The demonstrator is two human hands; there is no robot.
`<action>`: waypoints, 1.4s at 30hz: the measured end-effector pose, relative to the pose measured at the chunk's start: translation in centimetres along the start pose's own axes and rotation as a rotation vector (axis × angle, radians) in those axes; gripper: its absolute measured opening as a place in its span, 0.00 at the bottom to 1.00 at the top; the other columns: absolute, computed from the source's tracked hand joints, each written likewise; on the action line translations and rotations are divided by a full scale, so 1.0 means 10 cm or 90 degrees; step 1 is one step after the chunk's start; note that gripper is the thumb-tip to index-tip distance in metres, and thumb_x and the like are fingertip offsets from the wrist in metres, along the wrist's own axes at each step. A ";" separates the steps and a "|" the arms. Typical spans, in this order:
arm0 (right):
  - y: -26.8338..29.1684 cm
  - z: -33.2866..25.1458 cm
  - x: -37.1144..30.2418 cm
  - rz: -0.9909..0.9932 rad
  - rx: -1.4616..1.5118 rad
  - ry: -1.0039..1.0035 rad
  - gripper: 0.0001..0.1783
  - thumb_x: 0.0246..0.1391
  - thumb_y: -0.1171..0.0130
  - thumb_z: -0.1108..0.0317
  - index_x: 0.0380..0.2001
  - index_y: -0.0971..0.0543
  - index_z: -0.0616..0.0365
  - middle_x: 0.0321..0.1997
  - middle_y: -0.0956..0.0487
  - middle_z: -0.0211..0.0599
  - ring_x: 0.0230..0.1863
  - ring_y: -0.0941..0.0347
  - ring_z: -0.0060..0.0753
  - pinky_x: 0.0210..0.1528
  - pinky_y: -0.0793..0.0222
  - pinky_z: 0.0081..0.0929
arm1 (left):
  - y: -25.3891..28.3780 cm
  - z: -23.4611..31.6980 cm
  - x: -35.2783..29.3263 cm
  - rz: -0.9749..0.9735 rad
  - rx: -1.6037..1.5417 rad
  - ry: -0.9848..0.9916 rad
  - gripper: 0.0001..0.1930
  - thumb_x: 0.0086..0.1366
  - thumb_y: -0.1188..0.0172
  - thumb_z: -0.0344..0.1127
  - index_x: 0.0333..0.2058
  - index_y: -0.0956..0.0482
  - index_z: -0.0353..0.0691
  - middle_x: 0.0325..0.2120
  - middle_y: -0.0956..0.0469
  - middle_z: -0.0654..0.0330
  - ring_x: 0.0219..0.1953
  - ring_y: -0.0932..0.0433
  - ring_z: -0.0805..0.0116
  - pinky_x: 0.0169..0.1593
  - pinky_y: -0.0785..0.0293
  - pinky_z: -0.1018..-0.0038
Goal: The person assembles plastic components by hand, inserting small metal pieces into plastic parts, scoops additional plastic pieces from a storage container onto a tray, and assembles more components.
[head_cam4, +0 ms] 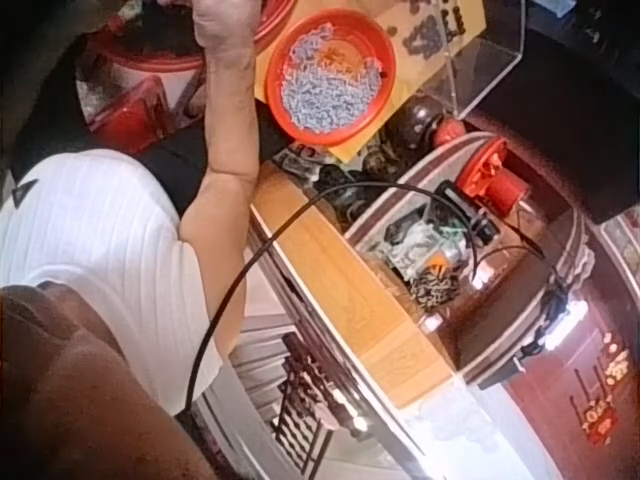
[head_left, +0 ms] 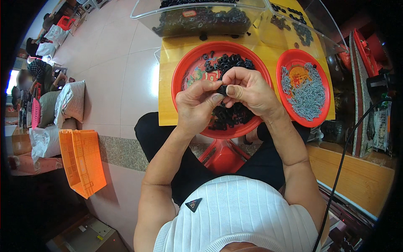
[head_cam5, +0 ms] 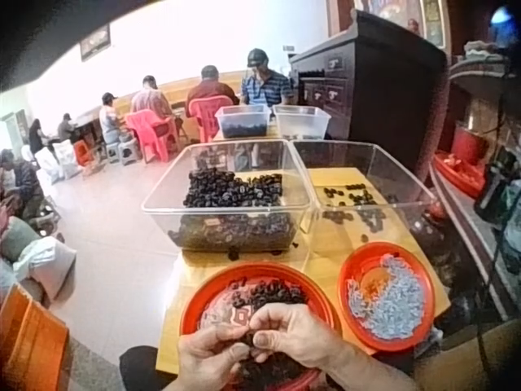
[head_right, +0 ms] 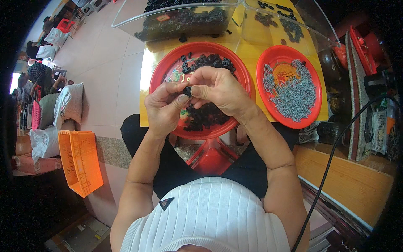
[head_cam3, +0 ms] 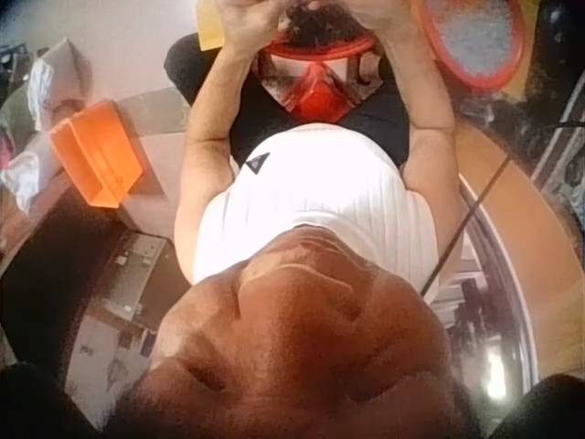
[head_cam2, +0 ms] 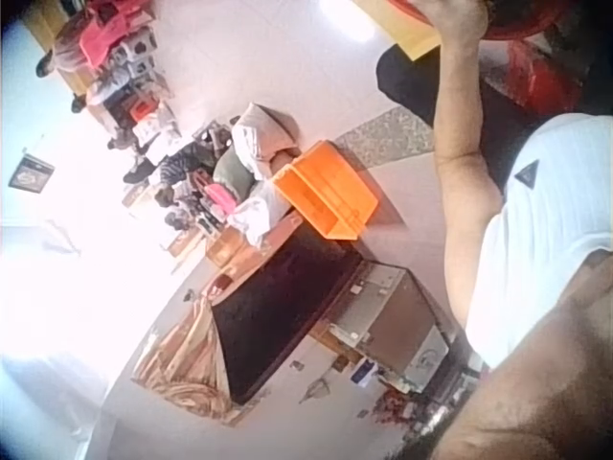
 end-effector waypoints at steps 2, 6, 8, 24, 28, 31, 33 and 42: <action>0.02 0.04 0.02 -0.002 -0.015 0.001 0.10 0.48 0.42 0.70 0.33 0.29 0.63 0.30 0.27 0.32 0.29 0.28 0.20 0.28 0.27 0.17 | 0.00 0.00 0.00 0.005 0.088 -0.022 0.10 0.53 0.46 0.17 0.35 0.26 0.30 0.29 0.25 0.60 0.32 0.25 0.75 0.38 0.27 0.81; 0.04 0.02 0.04 0.000 -0.010 -0.001 0.09 0.48 0.43 0.70 0.33 0.28 0.62 0.30 0.26 0.32 0.29 0.28 0.21 0.28 0.27 0.16 | 0.01 0.00 0.04 -0.004 0.076 -0.023 0.10 0.53 0.46 0.17 0.36 0.26 0.30 0.29 0.25 0.59 0.33 0.25 0.75 0.38 0.27 0.81; 0.07 0.02 0.07 -0.042 0.102 -0.034 0.09 0.49 0.44 0.70 0.33 0.28 0.62 0.29 0.26 0.32 0.29 0.27 0.22 0.28 0.27 0.16 | 0.01 -0.01 0.07 -0.024 0.042 0.004 0.12 0.53 0.46 0.17 0.38 0.27 0.30 0.30 0.24 0.58 0.33 0.25 0.74 0.38 0.27 0.81; 0.00 -0.24 0.01 0.133 -0.137 0.010 0.06 0.48 0.46 0.73 0.29 0.26 0.65 0.23 0.26 0.34 0.22 0.28 0.22 0.22 0.29 0.18 | 0.18 0.01 0.04 0.012 0.098 0.008 0.14 0.53 0.44 0.20 0.40 0.28 0.32 0.28 0.26 0.62 0.29 0.27 0.77 0.34 0.30 0.83; 0.46 -1.18 0.01 0.320 -0.410 0.352 0.08 0.49 0.45 0.71 0.33 0.25 0.63 0.25 0.25 0.33 0.24 0.29 0.21 0.28 0.32 0.16 | 0.55 0.22 0.12 0.082 0.291 -0.073 0.09 0.51 0.43 0.20 0.33 0.25 0.32 0.25 0.27 0.64 0.27 0.28 0.79 0.31 0.31 0.82; 0.64 -1.82 0.05 0.537 -0.824 0.528 0.09 0.52 0.48 0.66 0.28 0.25 0.62 0.21 0.26 0.34 0.20 0.30 0.26 0.25 0.31 0.19 | 0.56 0.26 0.19 0.017 0.440 -0.075 0.08 0.47 0.42 0.19 0.29 0.24 0.34 0.25 0.27 0.61 0.28 0.27 0.74 0.31 0.31 0.79; 0.55 -1.71 0.02 0.504 -0.858 0.483 0.09 0.51 0.47 0.67 0.29 0.25 0.62 0.23 0.26 0.33 0.23 0.30 0.26 0.28 0.32 0.19 | 0.53 0.25 0.20 -0.029 0.549 -0.084 0.08 0.45 0.42 0.19 0.27 0.23 0.35 0.25 0.27 0.59 0.28 0.26 0.70 0.32 0.30 0.77; -0.28 -0.29 -0.04 0.027 -0.932 0.295 0.07 0.39 0.44 0.77 0.27 0.26 0.64 0.29 0.27 0.41 0.35 0.32 0.42 0.39 0.36 0.32 | 0.47 0.29 0.09 -0.136 0.878 -0.153 0.10 0.37 0.43 0.21 0.24 0.22 0.39 0.27 0.29 0.61 0.34 0.32 0.61 0.40 0.38 0.68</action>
Point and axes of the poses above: each hand's wrist, its own x-axis towards the middle knuckle, its own y-axis out of the back of the hand, z = x × y, the point moved 3 cm from there along x, towards the middle knuckle
